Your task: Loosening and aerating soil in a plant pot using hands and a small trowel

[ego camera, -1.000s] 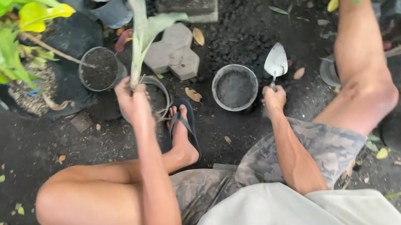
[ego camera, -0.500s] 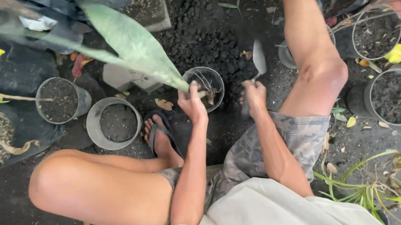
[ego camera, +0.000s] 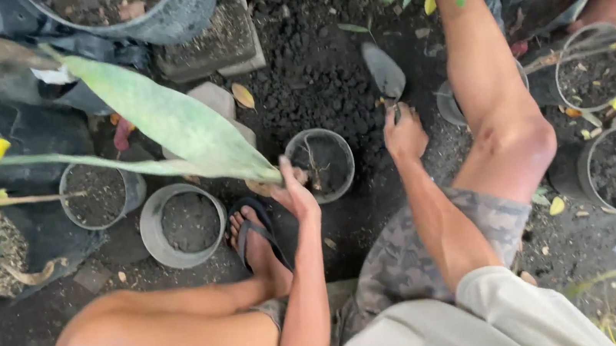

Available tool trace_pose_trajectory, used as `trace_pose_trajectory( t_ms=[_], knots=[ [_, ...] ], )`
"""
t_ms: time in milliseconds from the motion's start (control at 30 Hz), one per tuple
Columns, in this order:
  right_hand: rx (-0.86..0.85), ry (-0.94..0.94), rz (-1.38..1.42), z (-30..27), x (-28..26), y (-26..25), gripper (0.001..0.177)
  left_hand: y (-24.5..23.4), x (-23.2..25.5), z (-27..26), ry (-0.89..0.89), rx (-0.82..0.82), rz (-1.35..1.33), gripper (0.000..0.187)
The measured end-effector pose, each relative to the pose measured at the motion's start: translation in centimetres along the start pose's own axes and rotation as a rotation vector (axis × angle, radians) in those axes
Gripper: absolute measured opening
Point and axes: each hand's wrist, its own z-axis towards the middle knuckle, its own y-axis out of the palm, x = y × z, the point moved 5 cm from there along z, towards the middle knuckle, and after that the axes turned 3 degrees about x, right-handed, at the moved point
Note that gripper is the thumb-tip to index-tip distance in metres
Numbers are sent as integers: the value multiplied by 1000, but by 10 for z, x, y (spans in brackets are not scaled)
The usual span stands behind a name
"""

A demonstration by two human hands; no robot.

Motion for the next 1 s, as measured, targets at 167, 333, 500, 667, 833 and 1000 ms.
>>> trace_pose_trajectory(
  t_ms=[167, 333, 500, 667, 833, 1000],
  knots=[
    [95, -296, -341, 37, 0, 21, 38, 15, 51, -30, 161, -235, -28, 26],
    [-25, -544, -456, 33, 11, 46, 43, 16, 65, -17, 148, -284, -106, 23],
    [-151, -571, -360, 43, 4, 52, 44, 12, 60, -4, 71, -94, 52, 48],
    [-323, -515, -184, 26, -27, 13, 38, 16, 98, -30, 148, -72, 48, 32],
    [-492, -533, -83, 17, -56, 5, 41, 19, 74, -25, 199, -111, 54, 55],
    [-640, -583, -63, 17, -62, 61, 40, 12, 61, -13, 268, -163, 104, 77]
  ],
)
